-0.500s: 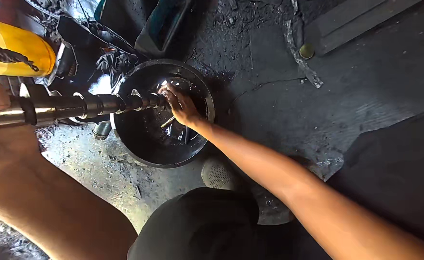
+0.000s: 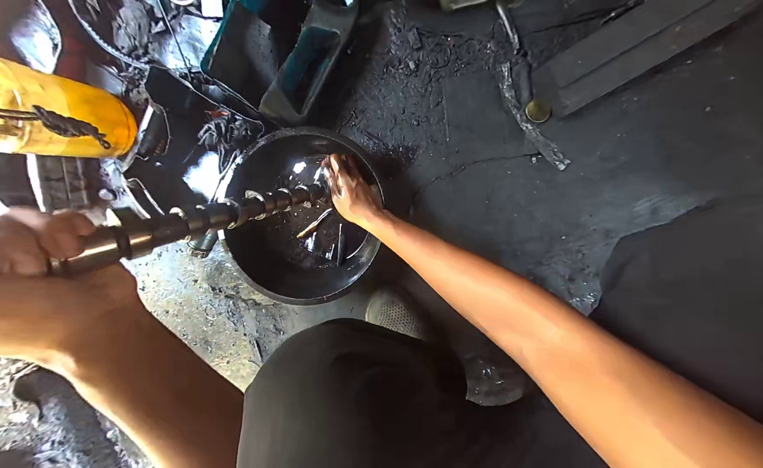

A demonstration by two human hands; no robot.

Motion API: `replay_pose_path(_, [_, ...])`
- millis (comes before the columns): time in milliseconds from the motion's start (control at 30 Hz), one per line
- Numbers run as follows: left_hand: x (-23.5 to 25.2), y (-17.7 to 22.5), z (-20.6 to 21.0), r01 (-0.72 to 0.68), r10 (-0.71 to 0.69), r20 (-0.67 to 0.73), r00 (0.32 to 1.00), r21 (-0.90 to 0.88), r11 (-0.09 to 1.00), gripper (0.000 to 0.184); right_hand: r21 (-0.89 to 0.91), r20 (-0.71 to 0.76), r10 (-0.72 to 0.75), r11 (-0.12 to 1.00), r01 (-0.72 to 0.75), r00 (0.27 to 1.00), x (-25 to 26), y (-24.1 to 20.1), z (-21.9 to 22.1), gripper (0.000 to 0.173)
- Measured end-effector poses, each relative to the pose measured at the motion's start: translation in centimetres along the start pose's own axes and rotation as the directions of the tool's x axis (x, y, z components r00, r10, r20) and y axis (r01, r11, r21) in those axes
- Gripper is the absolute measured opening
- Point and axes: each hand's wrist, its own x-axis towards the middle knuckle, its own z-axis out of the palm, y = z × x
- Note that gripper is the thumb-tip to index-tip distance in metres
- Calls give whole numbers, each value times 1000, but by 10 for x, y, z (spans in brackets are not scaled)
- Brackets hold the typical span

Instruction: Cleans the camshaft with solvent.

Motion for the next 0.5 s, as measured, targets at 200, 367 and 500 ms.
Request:
replay_pose_path(200, [-10,-7,-16,191,-134,-523,841,56,980,25,-485,225,92,874,30,970,-34,-12,10,82])
replay_pose_path(367, [-14,-5,-15,208,-72,-586,807,168,964,21,-549,261,205,835,-29,943,-34,-9,9,55])
replay_pose_path(500, [-15,3,-29,152,-32,-587,809,157,976,19,-298,313,240,944,-145,919,-17,-20,-23,38])
